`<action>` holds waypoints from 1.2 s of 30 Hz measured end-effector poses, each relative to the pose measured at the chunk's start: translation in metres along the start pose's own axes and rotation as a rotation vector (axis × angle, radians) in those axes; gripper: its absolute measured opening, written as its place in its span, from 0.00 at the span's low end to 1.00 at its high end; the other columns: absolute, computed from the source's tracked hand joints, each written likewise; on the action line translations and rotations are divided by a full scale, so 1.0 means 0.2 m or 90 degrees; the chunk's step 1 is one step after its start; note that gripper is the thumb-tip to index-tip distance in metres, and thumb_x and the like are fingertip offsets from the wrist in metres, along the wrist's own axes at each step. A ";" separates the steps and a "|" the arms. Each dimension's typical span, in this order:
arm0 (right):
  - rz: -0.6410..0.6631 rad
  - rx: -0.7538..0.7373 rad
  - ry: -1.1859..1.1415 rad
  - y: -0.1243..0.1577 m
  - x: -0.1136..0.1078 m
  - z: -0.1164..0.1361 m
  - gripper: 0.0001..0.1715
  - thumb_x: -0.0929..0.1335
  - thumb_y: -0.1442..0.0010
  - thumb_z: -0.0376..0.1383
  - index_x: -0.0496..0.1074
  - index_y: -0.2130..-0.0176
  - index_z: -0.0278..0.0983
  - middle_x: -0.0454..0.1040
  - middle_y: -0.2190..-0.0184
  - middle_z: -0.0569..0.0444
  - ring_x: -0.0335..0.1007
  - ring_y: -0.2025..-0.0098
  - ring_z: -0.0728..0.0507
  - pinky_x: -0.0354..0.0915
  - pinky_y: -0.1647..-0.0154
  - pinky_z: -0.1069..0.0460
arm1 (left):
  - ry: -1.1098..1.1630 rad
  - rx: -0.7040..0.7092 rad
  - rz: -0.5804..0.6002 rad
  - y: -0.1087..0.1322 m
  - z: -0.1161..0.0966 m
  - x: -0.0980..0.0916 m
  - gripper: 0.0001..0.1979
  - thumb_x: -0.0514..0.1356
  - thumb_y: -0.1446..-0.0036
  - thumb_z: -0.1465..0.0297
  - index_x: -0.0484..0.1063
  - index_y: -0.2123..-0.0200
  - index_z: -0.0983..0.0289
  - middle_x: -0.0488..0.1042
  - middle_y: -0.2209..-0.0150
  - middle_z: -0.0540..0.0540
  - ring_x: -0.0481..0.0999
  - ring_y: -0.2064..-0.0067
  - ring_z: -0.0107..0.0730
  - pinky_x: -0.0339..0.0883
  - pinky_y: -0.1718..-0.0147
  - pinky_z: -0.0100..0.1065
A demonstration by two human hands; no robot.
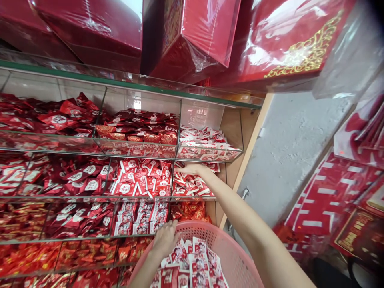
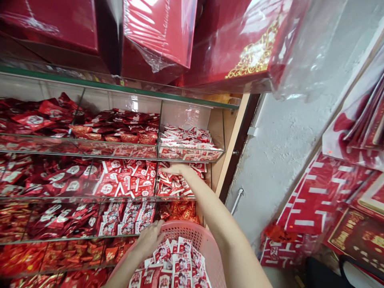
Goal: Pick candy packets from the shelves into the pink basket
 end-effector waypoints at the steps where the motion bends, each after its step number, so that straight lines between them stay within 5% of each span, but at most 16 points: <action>1: 0.011 -0.010 0.003 0.02 0.01 0.01 0.40 0.63 0.50 0.62 0.74 0.53 0.36 0.73 0.51 0.45 0.70 0.52 0.38 0.63 0.50 0.47 | 0.002 -0.001 -0.001 0.00 0.00 0.00 0.21 0.46 0.41 0.65 0.59 0.45 0.61 0.69 0.47 0.59 0.68 0.48 0.39 0.61 0.50 0.38; 7: -0.054 -0.099 0.027 0.14 0.00 0.08 0.35 0.59 0.43 0.58 0.64 0.44 0.44 0.70 0.47 0.54 0.66 0.48 0.39 0.61 0.49 0.48 | 0.001 0.004 -0.008 0.01 -0.02 -0.03 0.19 0.46 0.42 0.66 0.61 0.48 0.61 0.71 0.51 0.58 0.71 0.52 0.38 0.63 0.54 0.37; 13: -0.090 -0.131 0.125 0.23 0.02 0.13 0.33 0.57 0.40 0.57 0.67 0.46 0.43 0.73 0.56 0.48 0.69 0.54 0.39 0.60 0.52 0.47 | 0.002 0.015 -0.014 0.01 -0.03 -0.03 0.18 0.47 0.42 0.67 0.62 0.49 0.62 0.72 0.53 0.59 0.72 0.53 0.39 0.63 0.55 0.39; 25: -0.196 -0.273 0.137 0.35 0.05 0.18 0.25 0.60 0.39 0.50 0.70 0.51 0.38 0.57 0.41 0.44 0.59 0.46 0.37 0.54 0.46 0.41 | 0.005 0.018 -0.029 0.01 -0.02 -0.02 0.17 0.47 0.43 0.68 0.61 0.50 0.61 0.71 0.54 0.58 0.71 0.53 0.39 0.63 0.56 0.38; 36: -0.292 -0.324 0.157 0.42 0.04 0.18 0.34 0.59 0.40 0.54 0.62 0.43 0.37 0.61 0.43 0.44 0.60 0.45 0.38 0.52 0.43 0.42 | -0.002 0.021 -0.027 0.01 -0.02 -0.01 0.18 0.47 0.43 0.67 0.61 0.49 0.62 0.71 0.53 0.58 0.71 0.53 0.39 0.63 0.56 0.38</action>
Point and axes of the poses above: each hand's wrist, its own y-axis away from the middle knuckle, its own x-axis out of the palm, z = x × y, the point moved 8 cm from there along -y, towards the middle knuckle
